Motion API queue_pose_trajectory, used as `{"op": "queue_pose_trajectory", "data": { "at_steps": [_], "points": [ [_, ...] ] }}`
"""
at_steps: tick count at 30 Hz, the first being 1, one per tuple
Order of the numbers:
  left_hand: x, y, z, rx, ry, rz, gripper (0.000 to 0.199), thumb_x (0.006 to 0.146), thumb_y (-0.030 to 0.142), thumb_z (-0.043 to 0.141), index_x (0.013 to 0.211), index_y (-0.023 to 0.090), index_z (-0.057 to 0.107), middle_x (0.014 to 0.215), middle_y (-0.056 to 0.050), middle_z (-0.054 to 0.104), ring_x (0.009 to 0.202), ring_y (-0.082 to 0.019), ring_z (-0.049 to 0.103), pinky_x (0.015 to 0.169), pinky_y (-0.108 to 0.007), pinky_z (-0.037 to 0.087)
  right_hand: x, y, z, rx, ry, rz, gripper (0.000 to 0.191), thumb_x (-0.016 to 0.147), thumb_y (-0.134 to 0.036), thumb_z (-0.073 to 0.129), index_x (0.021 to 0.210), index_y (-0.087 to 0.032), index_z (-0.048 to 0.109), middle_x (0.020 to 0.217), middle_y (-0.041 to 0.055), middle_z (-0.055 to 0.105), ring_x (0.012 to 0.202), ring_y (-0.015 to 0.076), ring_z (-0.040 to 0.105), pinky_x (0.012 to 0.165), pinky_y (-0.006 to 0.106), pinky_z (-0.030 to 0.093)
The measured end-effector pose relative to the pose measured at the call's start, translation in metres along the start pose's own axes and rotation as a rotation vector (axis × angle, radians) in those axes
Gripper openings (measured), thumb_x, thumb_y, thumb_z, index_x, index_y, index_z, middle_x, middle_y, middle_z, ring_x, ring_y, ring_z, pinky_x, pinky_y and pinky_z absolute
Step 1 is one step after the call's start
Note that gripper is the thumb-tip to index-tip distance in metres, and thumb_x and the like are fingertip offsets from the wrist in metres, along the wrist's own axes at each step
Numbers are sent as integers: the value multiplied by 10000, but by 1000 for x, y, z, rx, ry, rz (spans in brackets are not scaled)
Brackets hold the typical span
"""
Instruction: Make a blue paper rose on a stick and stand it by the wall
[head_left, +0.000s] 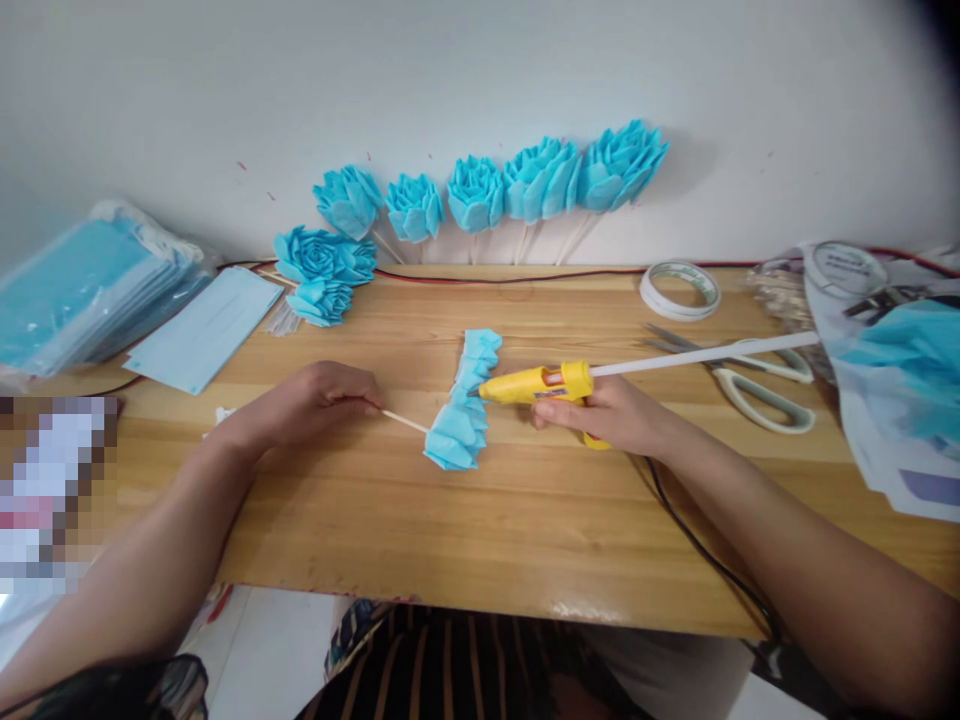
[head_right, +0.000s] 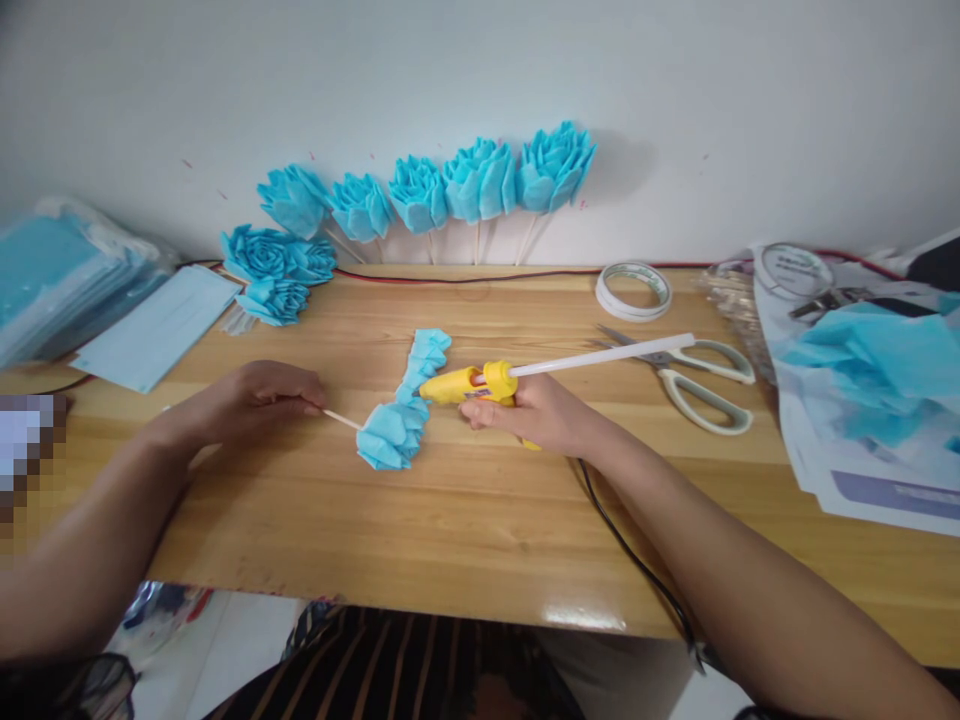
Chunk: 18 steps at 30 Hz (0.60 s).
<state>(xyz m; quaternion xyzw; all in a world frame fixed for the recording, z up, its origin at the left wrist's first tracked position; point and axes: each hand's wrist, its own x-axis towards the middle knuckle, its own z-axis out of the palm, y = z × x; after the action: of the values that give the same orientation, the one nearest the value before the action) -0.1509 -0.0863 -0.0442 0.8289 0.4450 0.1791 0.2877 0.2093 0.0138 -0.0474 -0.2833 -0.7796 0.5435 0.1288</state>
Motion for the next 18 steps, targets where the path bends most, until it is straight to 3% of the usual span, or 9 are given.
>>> {"op": "queue_pose_trajectory", "data": {
  "at_steps": [11, 18],
  "points": [
    [-3, 2, -2, -5, -23, -21, 250, 1026, 306, 514, 944, 164, 703, 899, -58, 742, 806, -152, 683, 722, -213, 489, -3, -7, 0, 31, -17, 115, 390, 840, -564, 643, 789, -180, 683, 733, 37, 684, 657, 144, 624, 614, 280, 512],
    [-2, 2, -2, -29, -32, -39, 244, 1026, 304, 512, 955, 166, 701, 888, -47, 737, 794, -139, 673, 717, -209, 481, -3, -3, 3, 43, 25, 108, 418, 814, -603, 675, 782, -187, 698, 793, 59, 722, 723, 167, 650, 670, 293, 532]
  ]
}}
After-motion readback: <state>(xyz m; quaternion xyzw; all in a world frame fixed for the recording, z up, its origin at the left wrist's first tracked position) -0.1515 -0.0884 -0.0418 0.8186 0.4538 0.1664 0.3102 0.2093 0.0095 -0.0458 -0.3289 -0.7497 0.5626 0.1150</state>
